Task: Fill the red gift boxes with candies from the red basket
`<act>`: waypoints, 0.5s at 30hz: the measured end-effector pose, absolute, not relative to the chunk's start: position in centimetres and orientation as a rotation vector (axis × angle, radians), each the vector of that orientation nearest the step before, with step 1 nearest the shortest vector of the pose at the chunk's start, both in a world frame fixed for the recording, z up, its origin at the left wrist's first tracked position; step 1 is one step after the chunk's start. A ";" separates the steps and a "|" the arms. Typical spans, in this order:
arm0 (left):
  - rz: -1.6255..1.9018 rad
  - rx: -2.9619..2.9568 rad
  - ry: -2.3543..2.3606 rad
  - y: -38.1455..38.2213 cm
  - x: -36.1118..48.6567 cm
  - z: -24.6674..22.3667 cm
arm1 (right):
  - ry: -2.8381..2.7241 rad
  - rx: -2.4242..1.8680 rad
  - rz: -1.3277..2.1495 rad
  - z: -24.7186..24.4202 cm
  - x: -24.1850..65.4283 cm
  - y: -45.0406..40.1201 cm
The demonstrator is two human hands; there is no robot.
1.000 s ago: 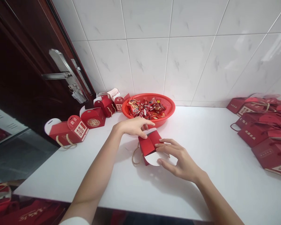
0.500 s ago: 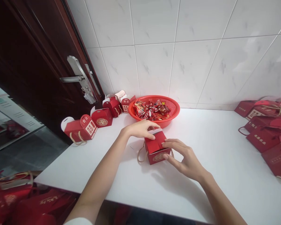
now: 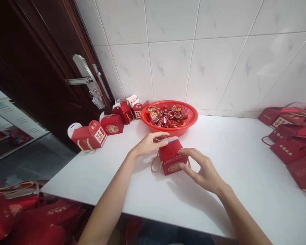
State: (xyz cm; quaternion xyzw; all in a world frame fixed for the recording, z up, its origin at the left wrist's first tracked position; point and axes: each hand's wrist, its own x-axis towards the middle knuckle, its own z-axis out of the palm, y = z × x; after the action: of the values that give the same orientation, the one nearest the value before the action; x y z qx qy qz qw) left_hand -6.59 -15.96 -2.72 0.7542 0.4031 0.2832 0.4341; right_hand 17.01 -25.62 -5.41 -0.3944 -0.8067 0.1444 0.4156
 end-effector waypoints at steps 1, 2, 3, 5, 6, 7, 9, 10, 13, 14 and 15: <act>0.723 1.862 1.013 -16.1 -6.7 -2.6 | -2.027 -0.992 0.358 -5.4 17.0 -25.6; 0.742 1.854 1.023 -16.2 -6.8 -2.5 | -2.027 -0.997 0.357 -5.4 17.0 -25.6; 0.762 1.855 1.031 -16.3 -7.0 -2.4 | -2.026 -1.003 0.357 -5.3 17.0 -25.6; 0.806 1.867 1.040 -16.4 -7.2 -2.1 | -2.019 -1.009 0.361 -5.3 17.0 -25.6; 0.839 1.867 1.041 -16.5 -7.4 -2.0 | -2.014 -1.009 0.361 -5.2 17.0 -25.7; 0.886 1.859 1.039 -16.5 -7.5 -1.9 | -2.006 -1.006 0.363 -5.2 17.0 -25.7; 1.038 1.828 1.029 -16.5 -7.9 -1.7 | -1.996 -0.998 0.365 -5.2 17.0 -25.7; 1.133 1.807 1.023 -16.6 -8.0 -1.5 | -1.995 -0.991 0.366 -5.3 17.0 -25.7; 1.388 1.729 1.026 -16.7 -8.5 -1.1 | -2.005 -0.967 0.353 -5.3 17.0 -25.7; 1.446 1.707 1.039 -16.8 -8.6 -1.0 | -2.012 -0.964 0.339 -5.2 17.0 -25.8; 1.486 1.692 1.061 -16.8 -8.8 -0.8 | -2.020 -0.965 0.322 -5.2 17.1 -25.9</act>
State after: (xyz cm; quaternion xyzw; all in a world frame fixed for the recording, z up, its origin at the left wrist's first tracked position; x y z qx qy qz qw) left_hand -8.77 -16.82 -0.83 0.6440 0.4036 0.5654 0.3204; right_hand 17.05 -25.86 -5.16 -0.3862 -0.8081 0.1287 0.4258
